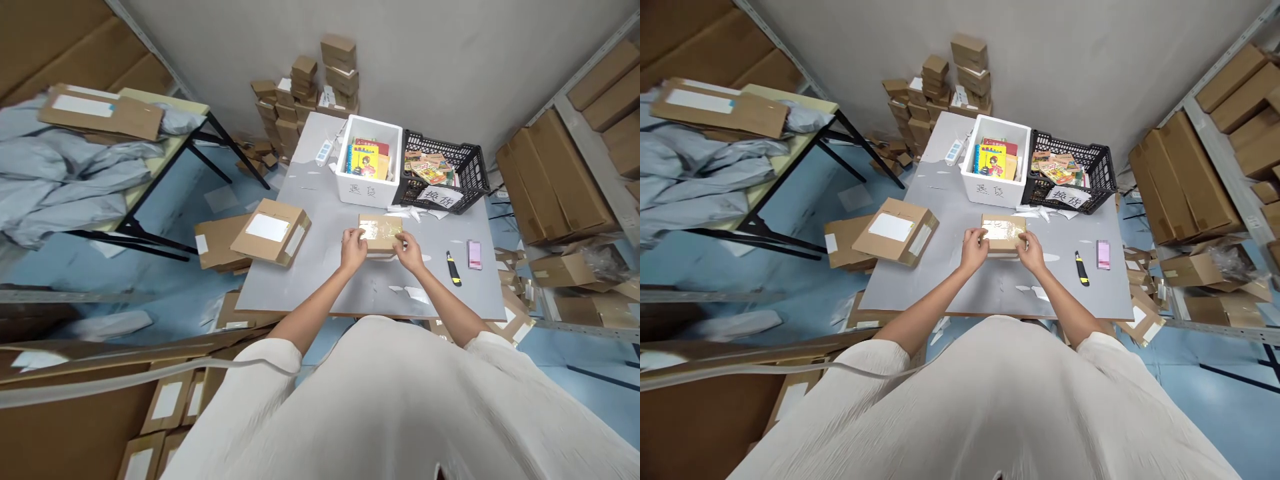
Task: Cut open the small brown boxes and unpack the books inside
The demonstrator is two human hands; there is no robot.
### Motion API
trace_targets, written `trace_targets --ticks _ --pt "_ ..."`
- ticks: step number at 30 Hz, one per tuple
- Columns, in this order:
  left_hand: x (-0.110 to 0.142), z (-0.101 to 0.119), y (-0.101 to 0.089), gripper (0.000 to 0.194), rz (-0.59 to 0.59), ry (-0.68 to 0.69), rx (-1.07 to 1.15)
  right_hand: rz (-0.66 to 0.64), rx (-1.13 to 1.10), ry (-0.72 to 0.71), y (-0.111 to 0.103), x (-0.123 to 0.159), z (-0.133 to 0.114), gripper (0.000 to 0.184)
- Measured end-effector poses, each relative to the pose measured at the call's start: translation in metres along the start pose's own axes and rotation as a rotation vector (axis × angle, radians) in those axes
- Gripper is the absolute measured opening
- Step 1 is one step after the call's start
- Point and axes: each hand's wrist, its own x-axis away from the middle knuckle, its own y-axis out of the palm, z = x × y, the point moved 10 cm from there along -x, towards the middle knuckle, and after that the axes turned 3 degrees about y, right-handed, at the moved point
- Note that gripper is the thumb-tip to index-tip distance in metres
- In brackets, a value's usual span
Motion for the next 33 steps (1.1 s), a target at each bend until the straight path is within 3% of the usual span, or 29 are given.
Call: trace_targets --ticks 4,12,16,20,22,24,29,33 --pt "-0.003 0.022 0.039 0.037 -0.067 0.028 0.035 0.059 0.046 0.034 -0.041 0.008 0.012 0.040" --pt "-0.006 0.069 0.135 0.040 -0.200 0.061 0.148 0.253 0.147 0.062 -0.139 0.023 0.040 0.039" --pt "-0.004 0.088 0.167 0.048 -0.251 0.088 0.055 0.284 0.122 0.111 -0.167 0.031 0.054 0.043" --pt "-0.001 0.122 0.176 0.042 -0.245 0.232 -0.065 0.234 -0.028 0.123 -0.160 0.029 0.056 0.053" --pt "0.004 0.140 0.179 0.038 -0.288 0.325 -0.058 0.186 -0.123 0.101 -0.146 0.021 0.052 0.057" --pt "0.004 0.145 0.177 0.037 -0.292 0.328 -0.084 0.127 -0.180 0.078 -0.127 0.013 0.050 0.056" --pt "-0.005 0.115 0.147 0.049 -0.187 0.197 -0.180 0.024 -0.076 0.139 -0.092 0.006 0.076 0.042" --pt "-0.010 0.072 0.118 0.060 -0.154 0.090 -0.174 0.068 0.112 0.284 -0.089 0.021 0.116 0.042"
